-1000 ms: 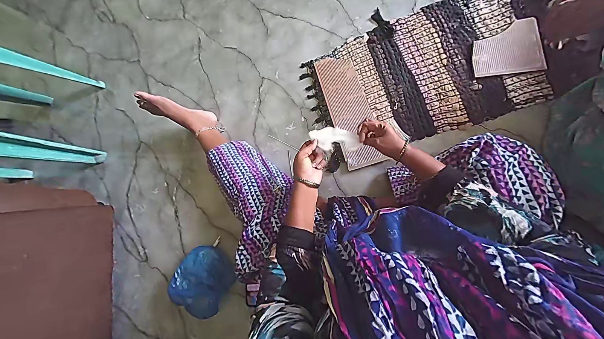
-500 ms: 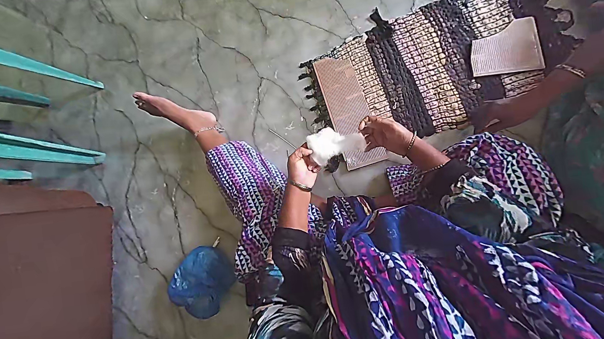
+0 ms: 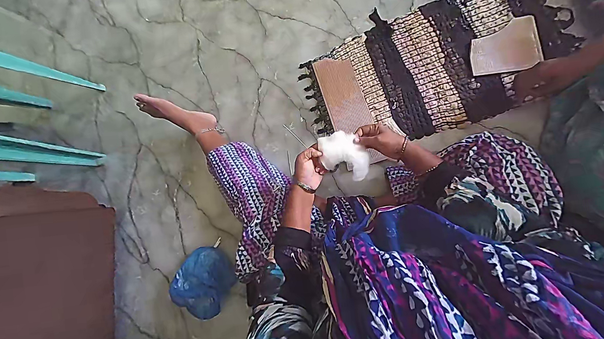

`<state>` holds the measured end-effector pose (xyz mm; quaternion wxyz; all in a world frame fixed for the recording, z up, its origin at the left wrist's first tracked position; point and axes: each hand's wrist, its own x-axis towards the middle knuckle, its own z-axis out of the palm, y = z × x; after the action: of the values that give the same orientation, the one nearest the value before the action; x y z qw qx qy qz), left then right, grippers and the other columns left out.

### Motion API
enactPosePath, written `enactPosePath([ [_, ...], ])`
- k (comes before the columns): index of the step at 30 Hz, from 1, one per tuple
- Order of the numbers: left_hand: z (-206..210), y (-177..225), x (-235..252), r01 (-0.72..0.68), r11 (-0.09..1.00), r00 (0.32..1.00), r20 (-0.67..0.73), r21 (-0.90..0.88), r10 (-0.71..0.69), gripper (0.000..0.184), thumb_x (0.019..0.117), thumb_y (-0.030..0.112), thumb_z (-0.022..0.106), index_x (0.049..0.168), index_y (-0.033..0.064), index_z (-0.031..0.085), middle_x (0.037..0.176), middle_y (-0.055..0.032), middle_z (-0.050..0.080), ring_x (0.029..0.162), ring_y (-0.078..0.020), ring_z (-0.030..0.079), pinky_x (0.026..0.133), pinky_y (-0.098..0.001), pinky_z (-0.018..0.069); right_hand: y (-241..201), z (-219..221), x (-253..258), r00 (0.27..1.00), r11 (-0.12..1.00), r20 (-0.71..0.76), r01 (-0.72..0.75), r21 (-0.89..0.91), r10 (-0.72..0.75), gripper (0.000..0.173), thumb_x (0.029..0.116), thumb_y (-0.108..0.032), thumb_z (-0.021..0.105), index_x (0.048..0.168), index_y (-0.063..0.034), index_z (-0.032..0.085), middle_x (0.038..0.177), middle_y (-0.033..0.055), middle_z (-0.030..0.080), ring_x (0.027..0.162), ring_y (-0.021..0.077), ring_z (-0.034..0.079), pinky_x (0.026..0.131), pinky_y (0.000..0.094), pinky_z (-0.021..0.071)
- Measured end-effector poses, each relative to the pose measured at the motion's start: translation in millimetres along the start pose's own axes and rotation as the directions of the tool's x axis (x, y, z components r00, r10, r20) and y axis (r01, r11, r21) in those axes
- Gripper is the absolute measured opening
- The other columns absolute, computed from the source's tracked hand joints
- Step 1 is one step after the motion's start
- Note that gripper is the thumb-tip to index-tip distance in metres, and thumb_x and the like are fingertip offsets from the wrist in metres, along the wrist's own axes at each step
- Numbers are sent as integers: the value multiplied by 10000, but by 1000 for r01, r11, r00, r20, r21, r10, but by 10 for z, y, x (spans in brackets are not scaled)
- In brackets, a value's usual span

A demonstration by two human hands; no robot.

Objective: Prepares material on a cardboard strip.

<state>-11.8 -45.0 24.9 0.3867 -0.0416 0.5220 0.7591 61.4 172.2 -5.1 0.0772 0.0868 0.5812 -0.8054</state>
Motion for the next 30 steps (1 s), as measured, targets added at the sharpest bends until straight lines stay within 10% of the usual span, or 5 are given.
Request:
enactPosePath([
  [6,4,32,-25,41,997,999,-12,59,-41,325,967,57,289,943,131,605,572,80,513,411,17,376,397,-140,315,-88,-124,-7,1000,998,-26,-8,-62,6,181,1001,6,532,878,-86,628,732,-76,660,665,-4,610,665,200,524],
  [10,69,-12,3,26,985,993,-115,172,-6,211,1015,27,437,875,114,568,580,72,478,416,14,348,407,-140,301,4,-15,48,959,861,-258,-31,-508,-117,274,981,-54,626,1210,97,639,1060,216,688,887,250,655,840,421,533],
  [18,304,-109,-27,-7,956,972,-221,293,75,83,1004,14,607,965,4,679,638,43,550,445,10,344,432,-150,303,23,342,-46,930,814,-67,280,-509,-361,231,883,-67,745,1041,95,702,896,153,709,745,149,644,690,296,539],
  [30,385,-140,-48,-44,936,964,-233,348,132,80,982,-13,634,927,-3,691,661,35,578,474,4,369,455,-161,316,12,323,-57,923,793,-85,271,-546,-375,133,937,-31,680,980,87,726,865,151,705,737,133,628,720,288,532],
])
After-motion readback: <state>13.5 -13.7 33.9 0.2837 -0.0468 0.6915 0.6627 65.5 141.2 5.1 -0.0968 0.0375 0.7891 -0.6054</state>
